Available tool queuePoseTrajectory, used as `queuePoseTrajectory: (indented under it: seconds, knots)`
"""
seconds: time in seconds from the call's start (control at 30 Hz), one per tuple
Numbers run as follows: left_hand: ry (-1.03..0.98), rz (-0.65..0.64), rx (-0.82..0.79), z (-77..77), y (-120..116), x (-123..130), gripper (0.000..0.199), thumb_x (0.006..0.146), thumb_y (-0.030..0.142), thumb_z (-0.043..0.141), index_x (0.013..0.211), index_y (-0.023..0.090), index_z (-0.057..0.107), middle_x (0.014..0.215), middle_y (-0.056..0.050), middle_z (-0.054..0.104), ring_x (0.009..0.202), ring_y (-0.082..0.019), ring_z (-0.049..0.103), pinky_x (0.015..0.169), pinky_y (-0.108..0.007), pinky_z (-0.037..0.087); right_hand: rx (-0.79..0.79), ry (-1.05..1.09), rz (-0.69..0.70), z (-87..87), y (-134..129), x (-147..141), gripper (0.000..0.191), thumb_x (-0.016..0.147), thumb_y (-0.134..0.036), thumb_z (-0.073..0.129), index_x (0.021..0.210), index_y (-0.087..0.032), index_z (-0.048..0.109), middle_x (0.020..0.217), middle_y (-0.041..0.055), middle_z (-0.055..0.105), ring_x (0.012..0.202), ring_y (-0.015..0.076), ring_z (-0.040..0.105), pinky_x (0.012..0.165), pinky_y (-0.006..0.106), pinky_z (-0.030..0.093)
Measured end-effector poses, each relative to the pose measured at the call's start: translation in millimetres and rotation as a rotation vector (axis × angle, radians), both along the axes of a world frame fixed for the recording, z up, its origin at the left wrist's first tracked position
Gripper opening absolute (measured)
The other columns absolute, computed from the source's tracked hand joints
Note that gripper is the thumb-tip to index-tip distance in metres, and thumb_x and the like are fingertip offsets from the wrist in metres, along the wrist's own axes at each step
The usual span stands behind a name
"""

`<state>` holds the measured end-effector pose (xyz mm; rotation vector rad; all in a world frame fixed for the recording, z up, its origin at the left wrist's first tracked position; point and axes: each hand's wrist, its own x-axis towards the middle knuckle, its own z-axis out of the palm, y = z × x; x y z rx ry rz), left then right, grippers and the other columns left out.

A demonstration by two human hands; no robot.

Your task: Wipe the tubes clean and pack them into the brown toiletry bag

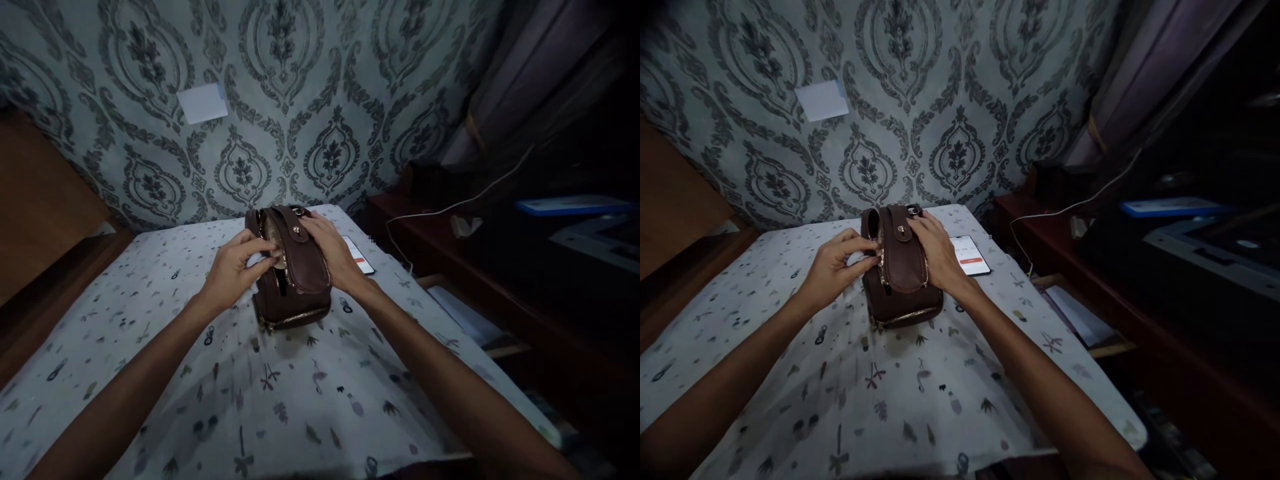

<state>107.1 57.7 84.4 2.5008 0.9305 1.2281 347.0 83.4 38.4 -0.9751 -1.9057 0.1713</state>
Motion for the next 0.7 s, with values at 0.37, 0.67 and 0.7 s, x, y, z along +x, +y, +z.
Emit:
queuePoseTrajectory:
  seconds: [0.37, 0.67, 0.7]
  knots:
    - [0.944, 0.379, 0.09, 45.8, -30.1, 33.6, 0.044, 0.091, 0.03, 0.067, 0.133, 0.02, 0.057, 0.123, -0.012, 0.058, 0.093, -0.028, 0.068, 0.065, -0.032, 0.05, 0.013, 0.232, 0.008, -1.7, 9.8, -0.9, 0.043, 0.091, -0.041, 0.06, 0.129, -0.026, 0.069, 0.136, 0.008, 0.069, 0.131, 0.0314, 0.059, 0.116, 0.049, 0.042]
    - [0.517, 0.388, 0.328, 69.0, -20.3, 13.5, 0.025, 0.096, 0.03, 0.057, 0.115, 0.017, 0.064, 0.107, -0.011, 0.065, 0.092, -0.025, 0.066, 0.075, -0.033, 0.051, -0.089, 0.371, 0.063, 12.3, 5.2, -3.7, 0.05, 0.082, -0.043, 0.07, 0.126, -0.019, 0.069, 0.133, 0.012, 0.071, 0.125, 0.03, 0.064, 0.111, 0.044, 0.046]
    - [0.394, 0.353, 0.361, 80.0, -19.1, 3.8, 0.023, 0.095, 0.034, 0.059, 0.111, 0.018, 0.066, 0.102, -0.009, 0.066, 0.091, -0.023, 0.064, 0.078, -0.033, 0.05, -0.092, 0.382, 0.076, 13.4, 4.3, -4.5, 0.051, 0.081, -0.043, 0.07, 0.125, -0.019, 0.069, 0.133, 0.0118, 0.071, 0.124, 0.0297, 0.065, 0.111, 0.043, 0.047]
